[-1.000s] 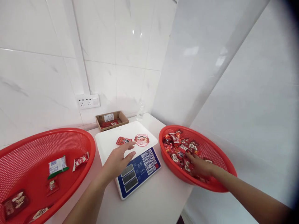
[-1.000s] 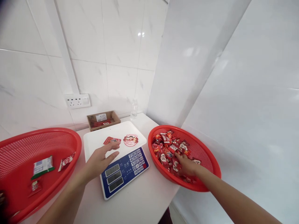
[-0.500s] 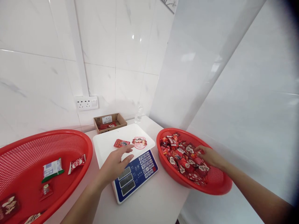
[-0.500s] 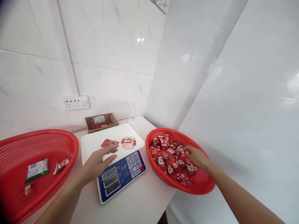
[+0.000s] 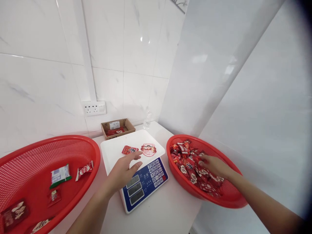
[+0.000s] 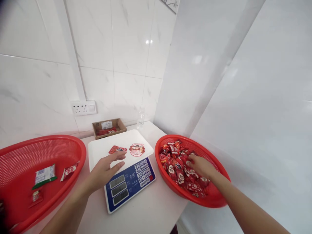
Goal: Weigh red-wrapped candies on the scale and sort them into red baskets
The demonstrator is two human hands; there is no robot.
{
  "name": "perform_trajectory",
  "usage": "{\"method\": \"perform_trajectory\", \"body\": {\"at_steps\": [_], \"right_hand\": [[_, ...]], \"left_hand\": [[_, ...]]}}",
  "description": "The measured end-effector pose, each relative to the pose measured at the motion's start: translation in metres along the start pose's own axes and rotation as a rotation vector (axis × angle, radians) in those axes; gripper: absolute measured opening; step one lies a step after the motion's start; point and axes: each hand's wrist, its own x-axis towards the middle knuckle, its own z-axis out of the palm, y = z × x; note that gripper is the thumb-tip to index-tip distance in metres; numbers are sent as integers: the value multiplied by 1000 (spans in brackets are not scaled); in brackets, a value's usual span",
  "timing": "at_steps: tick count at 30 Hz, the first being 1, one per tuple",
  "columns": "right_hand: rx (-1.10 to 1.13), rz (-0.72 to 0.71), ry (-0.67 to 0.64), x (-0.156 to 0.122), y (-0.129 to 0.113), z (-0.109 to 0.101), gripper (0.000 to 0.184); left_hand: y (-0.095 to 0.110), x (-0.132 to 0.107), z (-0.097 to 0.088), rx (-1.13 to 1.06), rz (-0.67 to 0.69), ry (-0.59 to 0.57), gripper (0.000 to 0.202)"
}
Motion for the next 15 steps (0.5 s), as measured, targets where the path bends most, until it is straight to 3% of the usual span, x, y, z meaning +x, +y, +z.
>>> {"method": "perform_trajectory", "body": {"at_steps": [4,8,12,15], "right_hand": [[38,-38,108,22,-27,-21,24],[138,-204,152,35,-91,-21,19],[191,-366,10,31,-166,-9,16],[208,-450,-97,31,-204,2,11]], "left_hand": [[-2,1,-4,-12,-2,70,35],[-8,4,-9,-43,-33,188,31],[-11,4,-12,-44,-70,233,33],[-9,3,-13,-7,-35,200,33]]}}
